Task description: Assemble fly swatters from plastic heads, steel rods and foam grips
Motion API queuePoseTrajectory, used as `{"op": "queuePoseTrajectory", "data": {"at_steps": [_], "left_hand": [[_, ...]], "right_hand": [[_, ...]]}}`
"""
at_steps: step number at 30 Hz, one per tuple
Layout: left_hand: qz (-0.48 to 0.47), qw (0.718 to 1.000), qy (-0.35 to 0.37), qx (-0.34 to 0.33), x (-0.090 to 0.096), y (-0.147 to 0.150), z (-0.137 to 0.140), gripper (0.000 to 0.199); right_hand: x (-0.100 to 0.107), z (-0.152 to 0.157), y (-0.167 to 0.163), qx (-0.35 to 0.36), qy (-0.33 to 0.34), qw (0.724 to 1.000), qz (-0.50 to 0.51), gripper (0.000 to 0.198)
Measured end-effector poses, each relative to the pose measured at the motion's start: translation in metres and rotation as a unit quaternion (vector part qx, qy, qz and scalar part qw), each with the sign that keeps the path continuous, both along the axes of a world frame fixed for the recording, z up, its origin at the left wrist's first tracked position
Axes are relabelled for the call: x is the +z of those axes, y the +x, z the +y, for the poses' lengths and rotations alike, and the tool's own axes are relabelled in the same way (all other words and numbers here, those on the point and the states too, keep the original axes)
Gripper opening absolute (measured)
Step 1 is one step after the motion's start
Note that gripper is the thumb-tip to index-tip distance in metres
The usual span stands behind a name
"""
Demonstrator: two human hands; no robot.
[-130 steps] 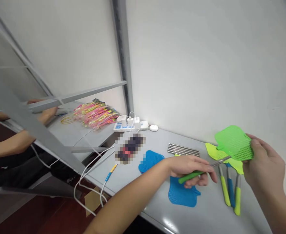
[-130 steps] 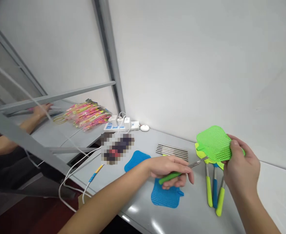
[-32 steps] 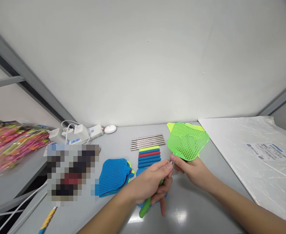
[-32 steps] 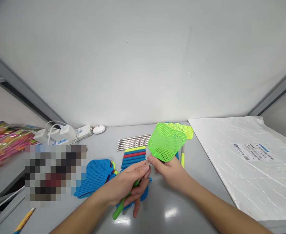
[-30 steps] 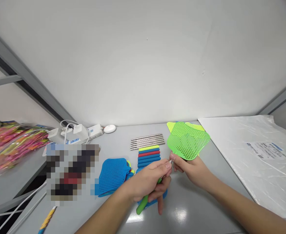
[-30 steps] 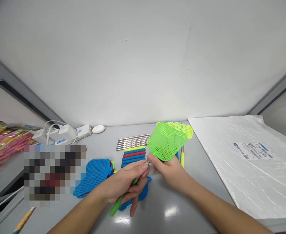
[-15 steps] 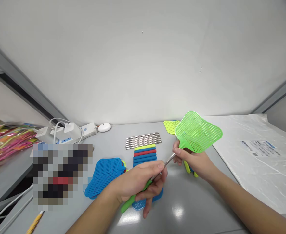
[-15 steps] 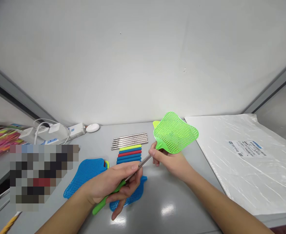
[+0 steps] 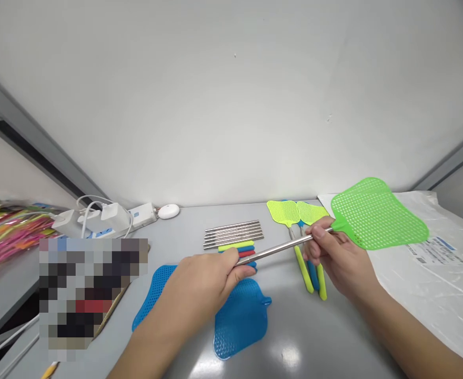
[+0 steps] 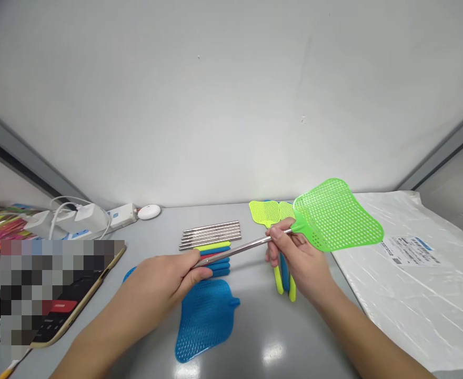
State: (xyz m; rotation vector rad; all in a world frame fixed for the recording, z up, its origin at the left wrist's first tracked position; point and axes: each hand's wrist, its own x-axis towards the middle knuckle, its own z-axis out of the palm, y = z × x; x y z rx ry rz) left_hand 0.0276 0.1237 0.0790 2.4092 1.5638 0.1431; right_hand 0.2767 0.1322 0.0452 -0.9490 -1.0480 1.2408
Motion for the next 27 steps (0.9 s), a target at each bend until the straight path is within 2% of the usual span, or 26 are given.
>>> {"op": "queuePoseTrajectory", "data": {"at_steps": [3, 6, 9, 13, 17, 23, 27], "left_hand": [[0.008, 1.000, 0.020, -0.013, 0.004, -0.006, 0.005, 0.042], [0.012, 0.995, 0.099, -0.016, -0.003, 0.001, 0.006, 0.040], [0.005, 0.984, 0.174, -0.046, -0.016, 0.019, -0.001, 0.033], [0.016, 0.975, 0.203, -0.092, -0.028, 0.041, -0.013, 0.026], [0.016, 0.977, 0.195, -0.090, -0.022, 0.037, -0.011, 0.031], [-0.043, 0.990, 0.089, -0.106, 0.003, 0.018, -0.003, 0.040], [-0.037, 0.989, 0.092, -0.109, 0.004, 0.018, -0.007, 0.038]], "right_hand": [[0.005, 0.001, 0.003, 0.016, 0.014, 1.000, 0.006, 0.018], [0.002, -0.001, -0.002, 0.022, 0.014, 0.999, 0.019, 0.017], [-0.010, -0.006, -0.015, 0.055, 0.005, 0.998, 0.001, 0.017], [-0.028, -0.017, -0.033, 0.107, -0.025, 0.994, 0.000, 0.020], [-0.032, -0.021, -0.039, 0.088, -0.017, 0.996, -0.020, 0.020], [-0.024, -0.021, -0.037, 0.088, 0.016, 0.996, -0.011, 0.014], [-0.024, -0.024, -0.033, 0.079, 0.016, 0.997, -0.006, 0.012]]}}
